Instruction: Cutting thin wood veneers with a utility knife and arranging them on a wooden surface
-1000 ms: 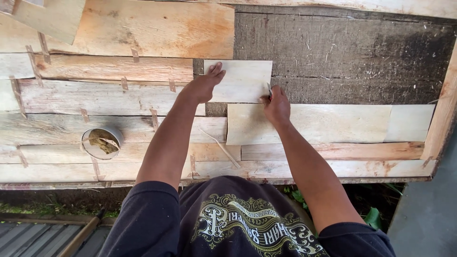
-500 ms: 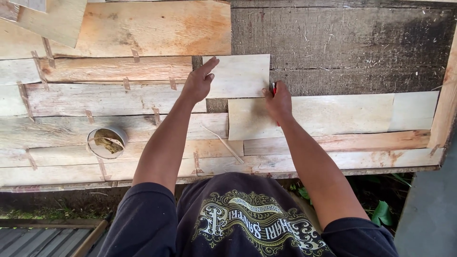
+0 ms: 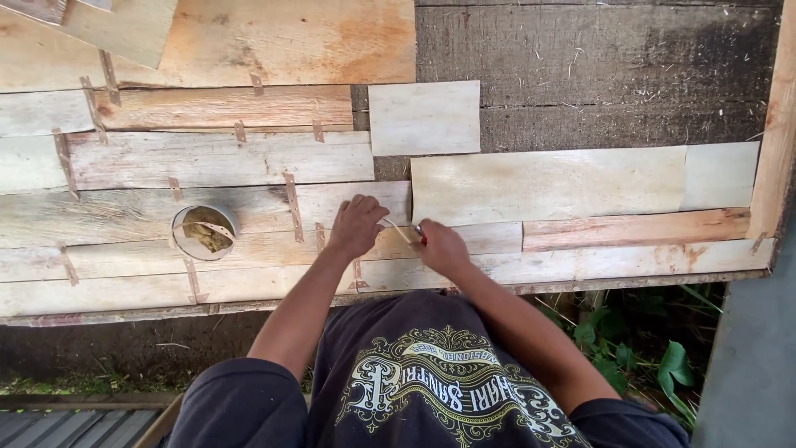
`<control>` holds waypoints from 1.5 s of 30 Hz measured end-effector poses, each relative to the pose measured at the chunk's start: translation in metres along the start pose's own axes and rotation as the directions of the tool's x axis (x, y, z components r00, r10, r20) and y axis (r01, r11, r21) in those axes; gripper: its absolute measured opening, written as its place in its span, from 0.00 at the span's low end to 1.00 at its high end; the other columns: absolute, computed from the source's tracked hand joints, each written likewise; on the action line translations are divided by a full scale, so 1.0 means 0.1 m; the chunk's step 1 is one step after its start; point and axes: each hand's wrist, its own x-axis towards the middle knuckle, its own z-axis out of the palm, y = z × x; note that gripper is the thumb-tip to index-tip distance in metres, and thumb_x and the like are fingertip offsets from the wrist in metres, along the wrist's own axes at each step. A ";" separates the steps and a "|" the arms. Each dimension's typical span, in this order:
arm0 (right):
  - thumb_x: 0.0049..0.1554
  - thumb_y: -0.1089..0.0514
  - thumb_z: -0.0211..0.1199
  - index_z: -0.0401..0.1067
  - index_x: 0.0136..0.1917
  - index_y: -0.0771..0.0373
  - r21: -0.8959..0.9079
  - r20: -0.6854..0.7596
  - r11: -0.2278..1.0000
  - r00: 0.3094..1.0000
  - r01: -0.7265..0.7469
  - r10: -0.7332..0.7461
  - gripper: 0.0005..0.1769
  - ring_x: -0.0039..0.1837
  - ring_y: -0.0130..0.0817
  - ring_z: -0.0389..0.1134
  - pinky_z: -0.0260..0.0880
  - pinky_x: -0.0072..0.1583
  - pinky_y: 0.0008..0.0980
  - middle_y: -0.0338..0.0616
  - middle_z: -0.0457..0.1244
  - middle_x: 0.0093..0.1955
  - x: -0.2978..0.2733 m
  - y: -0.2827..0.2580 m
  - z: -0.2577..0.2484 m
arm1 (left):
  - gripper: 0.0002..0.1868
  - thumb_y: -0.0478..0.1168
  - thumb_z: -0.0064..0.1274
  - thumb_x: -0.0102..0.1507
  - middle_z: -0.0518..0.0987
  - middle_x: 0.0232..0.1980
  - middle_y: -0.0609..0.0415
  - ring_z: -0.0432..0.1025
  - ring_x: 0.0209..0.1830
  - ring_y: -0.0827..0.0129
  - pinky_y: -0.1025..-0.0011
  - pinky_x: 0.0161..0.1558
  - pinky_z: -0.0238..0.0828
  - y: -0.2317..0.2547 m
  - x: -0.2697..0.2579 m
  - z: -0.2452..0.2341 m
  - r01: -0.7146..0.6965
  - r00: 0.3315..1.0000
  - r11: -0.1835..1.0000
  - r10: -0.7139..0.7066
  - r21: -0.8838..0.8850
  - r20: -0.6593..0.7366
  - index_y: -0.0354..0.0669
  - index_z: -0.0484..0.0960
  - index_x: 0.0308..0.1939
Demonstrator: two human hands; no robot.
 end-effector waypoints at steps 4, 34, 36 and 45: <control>0.57 0.44 0.62 0.64 0.53 0.54 -0.099 -0.065 0.995 0.998 -0.001 -0.005 0.18 0.46 0.64 0.73 0.75 0.47 0.58 0.53 0.64 0.51 -0.24 0.08 0.22 | 0.11 0.46 0.56 0.65 0.68 0.49 0.66 0.64 0.59 0.68 0.64 0.57 0.68 0.04 -0.07 0.19 0.059 0.998 0.998 -0.059 0.019 0.017 0.60 0.77 0.51; 0.57 0.42 0.63 0.75 0.51 0.50 0.524 -0.052 0.821 0.955 -0.224 0.294 0.15 0.36 0.38 0.73 0.71 0.50 0.39 0.39 0.66 0.27 -0.31 1.26 -1.14 | 0.17 0.40 0.60 0.65 0.76 0.51 0.49 0.74 0.57 0.51 0.56 0.60 0.72 1.54 0.49 -0.23 0.290 0.826 0.719 -0.521 -0.632 -0.215 0.45 0.79 0.57; 0.59 0.49 0.65 0.73 0.52 0.63 0.741 -0.115 0.655 0.934 -0.145 0.337 0.15 0.32 0.36 0.70 0.74 0.38 0.36 0.47 0.66 0.32 -0.17 1.40 -1.33 | 0.18 0.44 0.58 0.66 0.75 0.53 0.52 0.73 0.59 0.54 0.59 0.62 0.71 1.69 0.67 -0.25 0.327 0.839 0.691 -0.526 -0.645 -0.139 0.49 0.79 0.59; 0.60 0.58 0.64 0.71 0.50 0.67 0.859 -0.259 0.508 0.910 0.064 0.324 0.10 0.32 0.35 0.68 0.74 0.33 0.32 0.47 0.63 0.36 0.67 1.89 -2.49 | 0.19 0.43 0.56 0.68 0.75 0.58 0.50 0.72 0.62 0.51 0.55 0.63 0.70 2.18 1.83 -0.58 0.291 0.884 0.715 -0.455 -0.636 -0.108 0.48 0.78 0.63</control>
